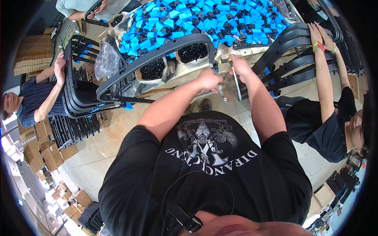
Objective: Assembling plastic caps onto metal chair frame components at a warehouse workbench.
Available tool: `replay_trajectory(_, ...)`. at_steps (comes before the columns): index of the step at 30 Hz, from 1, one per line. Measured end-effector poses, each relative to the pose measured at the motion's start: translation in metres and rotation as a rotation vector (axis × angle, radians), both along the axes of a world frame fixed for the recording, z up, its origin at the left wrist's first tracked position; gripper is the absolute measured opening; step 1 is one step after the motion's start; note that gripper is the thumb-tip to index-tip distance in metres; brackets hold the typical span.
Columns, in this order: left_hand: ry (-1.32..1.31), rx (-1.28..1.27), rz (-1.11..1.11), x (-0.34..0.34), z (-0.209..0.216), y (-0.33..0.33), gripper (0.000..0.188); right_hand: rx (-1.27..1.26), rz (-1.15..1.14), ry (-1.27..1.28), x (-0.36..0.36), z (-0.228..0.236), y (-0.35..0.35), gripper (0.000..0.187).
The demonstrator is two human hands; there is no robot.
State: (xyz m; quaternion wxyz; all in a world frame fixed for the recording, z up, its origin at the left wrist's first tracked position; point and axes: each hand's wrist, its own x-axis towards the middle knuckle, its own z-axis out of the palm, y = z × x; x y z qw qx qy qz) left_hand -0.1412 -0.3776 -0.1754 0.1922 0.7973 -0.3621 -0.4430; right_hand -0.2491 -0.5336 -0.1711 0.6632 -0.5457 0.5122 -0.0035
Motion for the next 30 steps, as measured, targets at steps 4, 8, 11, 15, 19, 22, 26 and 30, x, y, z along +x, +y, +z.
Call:
replay_trajectory(4, 1.367, -0.256, 0.585, -0.003, 0.020, 0.010, 0.024, -0.037, -0.004, -0.046, -0.009, -0.032, -0.007, 0.053)
replay_trajectory(8, -0.152, -0.039, -0.112, -0.009, -0.004, 0.008, 0.027, -0.065, 0.124, 0.148, 0.006, 0.020, 0.004, 0.055)
replay_trajectory(11, 0.571, -0.156, 0.224, 0.005, 0.015, 0.004, 0.025, 0.011, 0.031, -0.010, -0.001, -0.008, 0.000, 0.053)
replay_trajectory(15, 1.085, -0.292, 0.481, -0.011, 0.006, 0.014, 0.025, 0.024, -0.043, -0.020, -0.002, -0.012, 0.008, 0.052)
replay_trajectory(19, -0.232, -0.074, -0.144, -0.015, -0.002, 0.007, 0.029, 0.027, -0.031, 0.000, 0.005, -0.001, 0.009, 0.050)
replay_trajectory(22, 1.203, -0.120, 0.554, 0.011, 0.025, 0.007, 0.018, -0.080, 0.011, -0.031, 0.000, -0.004, 0.013, 0.049)
replay_trajectory(26, 0.824, -0.257, 0.260, -0.004, 0.014, 0.014, 0.016, -0.241, 0.050, 0.016, 0.004, -0.002, 0.015, 0.050)
replay_trajectory(30, 0.429, 0.001, 0.118, -0.007, 0.021, 0.003, 0.015, -0.227, 0.034, 0.061, 0.003, -0.001, 0.015, 0.052)
